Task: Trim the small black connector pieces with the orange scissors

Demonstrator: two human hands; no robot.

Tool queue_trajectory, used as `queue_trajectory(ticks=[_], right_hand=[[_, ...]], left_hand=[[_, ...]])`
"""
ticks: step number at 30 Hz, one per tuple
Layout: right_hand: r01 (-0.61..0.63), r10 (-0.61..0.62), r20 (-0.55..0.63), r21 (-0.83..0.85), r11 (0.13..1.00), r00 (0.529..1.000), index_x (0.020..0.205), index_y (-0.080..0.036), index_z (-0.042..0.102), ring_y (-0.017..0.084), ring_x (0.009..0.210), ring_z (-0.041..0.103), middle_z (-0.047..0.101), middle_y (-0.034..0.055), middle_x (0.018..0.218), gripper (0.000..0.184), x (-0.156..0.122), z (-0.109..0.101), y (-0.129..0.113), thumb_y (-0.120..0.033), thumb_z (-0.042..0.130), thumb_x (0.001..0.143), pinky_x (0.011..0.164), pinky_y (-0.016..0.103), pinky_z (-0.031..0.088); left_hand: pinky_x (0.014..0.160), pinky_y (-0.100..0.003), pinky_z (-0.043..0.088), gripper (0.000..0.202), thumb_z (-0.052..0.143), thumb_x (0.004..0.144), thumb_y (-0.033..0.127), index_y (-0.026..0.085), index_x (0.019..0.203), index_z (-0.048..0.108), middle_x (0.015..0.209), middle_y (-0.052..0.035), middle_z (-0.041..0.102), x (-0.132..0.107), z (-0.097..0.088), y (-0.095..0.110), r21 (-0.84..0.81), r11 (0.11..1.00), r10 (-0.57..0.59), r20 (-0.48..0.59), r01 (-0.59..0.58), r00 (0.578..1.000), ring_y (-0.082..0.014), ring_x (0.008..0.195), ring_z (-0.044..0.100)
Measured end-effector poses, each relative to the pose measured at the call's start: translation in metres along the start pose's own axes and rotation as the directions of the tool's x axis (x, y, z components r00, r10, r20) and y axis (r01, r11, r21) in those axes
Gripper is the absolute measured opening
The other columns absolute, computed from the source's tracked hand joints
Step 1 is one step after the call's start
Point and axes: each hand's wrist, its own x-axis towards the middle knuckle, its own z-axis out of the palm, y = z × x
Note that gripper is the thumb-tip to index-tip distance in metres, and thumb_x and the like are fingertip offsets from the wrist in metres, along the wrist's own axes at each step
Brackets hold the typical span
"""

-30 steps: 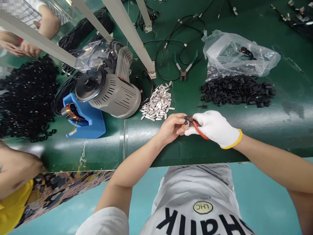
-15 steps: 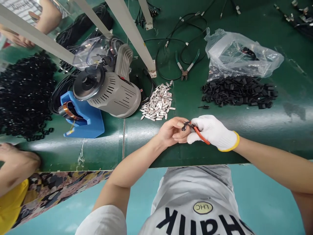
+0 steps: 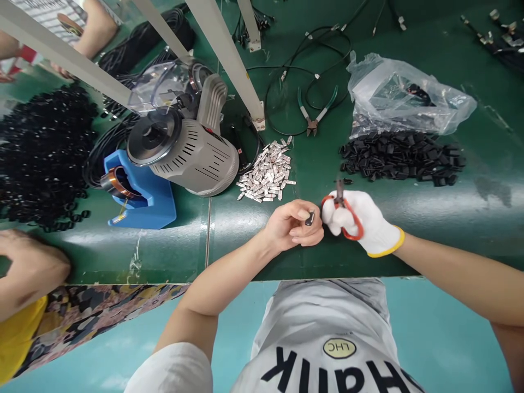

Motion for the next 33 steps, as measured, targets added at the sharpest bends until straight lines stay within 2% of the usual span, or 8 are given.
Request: queue_trajectory(ticks=[3,6,10,15,18,21,28,33], right_hand=[[0.009,0.019,-0.099,0.270,0.963,0.995,0.075,-0.024,0.060,0.020,0.058,0.052,0.056,0.0045,0.062,0.059,0.001,-0.005,0.000,-0.082,0.051,0.083,0.061,0.037,0.045],[0.013,0.068,-0.133,0.532,0.846,0.989,0.086,-0.024,0.061,0.022,0.070,0.057,0.059,0.0058,0.074,0.070,0.007,-0.015,-0.005,-0.090,0.037,0.084,0.072,0.039,0.049],[-0.084,0.188,-0.058,0.739,0.668,0.980,0.093,-0.024,0.058,0.019,0.079,0.058,0.058,0.0039,0.085,0.053,0.016,-0.027,-0.014,-0.074,0.040,0.093,0.079,0.034,0.049],[-0.013,0.131,-0.179,0.544,0.839,0.975,0.109,-0.024,0.059,0.018,0.079,0.061,0.067,0.0046,0.095,0.036,0.017,-0.026,-0.007,-0.052,0.066,0.087,0.071,0.033,0.050],[0.031,0.066,-0.220,0.414,0.910,0.973,0.112,-0.023,0.063,0.020,0.091,0.068,0.073,0.0068,0.108,0.042,0.014,-0.020,-0.002,-0.040,0.079,0.077,0.084,0.037,0.055],[0.023,0.050,-0.205,0.340,0.940,0.978,0.110,-0.023,0.066,0.023,0.104,0.071,0.074,0.0069,0.111,0.044,0.010,-0.015,-0.003,-0.036,0.085,0.073,0.095,0.041,0.055],[-0.018,0.067,-0.228,0.210,0.977,0.971,0.107,-0.024,0.069,0.025,0.104,0.072,0.076,0.0071,0.109,0.040,0.005,-0.014,-0.005,-0.037,0.086,0.073,0.094,0.042,0.057],[-0.031,0.065,-0.221,0.156,0.987,0.973,0.106,-0.024,0.069,0.025,0.097,0.072,0.076,0.0066,0.105,0.039,0.009,-0.020,-0.001,-0.037,0.085,0.073,0.090,0.042,0.058]], left_hand=[[0.043,-0.026,0.028,0.030,0.065,0.070,0.032,0.017,0.049,0.050,0.037,0.0044,0.025,0.003,-0.005,-0.002,-0.004,0.998,0.059,-0.029,-0.059,0.998,-0.0089,0.032,0.031],[0.047,-0.026,0.030,0.028,0.063,0.076,0.029,0.016,0.054,0.052,0.041,0.0045,0.028,0.007,-0.010,-0.002,0.036,0.990,0.136,-0.085,-0.134,0.987,-0.0091,0.036,0.034],[0.053,-0.027,0.035,0.024,0.062,0.082,0.028,0.016,0.062,0.057,0.045,0.0044,0.035,0.010,-0.012,-0.002,0.066,0.981,0.189,-0.144,-0.182,0.971,-0.0101,0.041,0.040],[0.056,-0.028,0.038,0.024,0.065,0.088,0.031,0.015,0.071,0.063,0.049,0.0031,0.044,0.011,-0.010,-0.003,0.095,0.976,0.209,-0.152,-0.196,0.966,-0.0122,0.046,0.047],[0.058,-0.028,0.040,0.025,0.067,0.091,0.036,0.014,0.079,0.065,0.054,0.0021,0.049,0.011,-0.010,-0.005,0.130,0.971,0.222,-0.162,-0.202,0.961,-0.0124,0.049,0.050],[0.060,-0.028,0.041,0.028,0.068,0.092,0.040,0.014,0.083,0.063,0.058,0.0009,0.054,0.012,-0.010,-0.009,0.172,0.961,0.244,-0.157,-0.217,0.957,-0.0126,0.052,0.053],[0.064,-0.029,0.046,0.045,0.069,0.087,0.058,0.014,0.090,0.062,0.065,-0.0028,0.062,0.012,-0.018,-0.010,0.305,0.930,0.241,-0.088,-0.205,0.966,-0.0143,0.059,0.059],[0.062,-0.028,0.048,0.049,0.062,0.091,0.059,0.011,0.100,0.068,0.071,-0.0049,0.065,0.003,-0.013,0.001,0.599,0.789,0.213,-0.062,-0.134,0.975,-0.0130,0.059,0.059]])
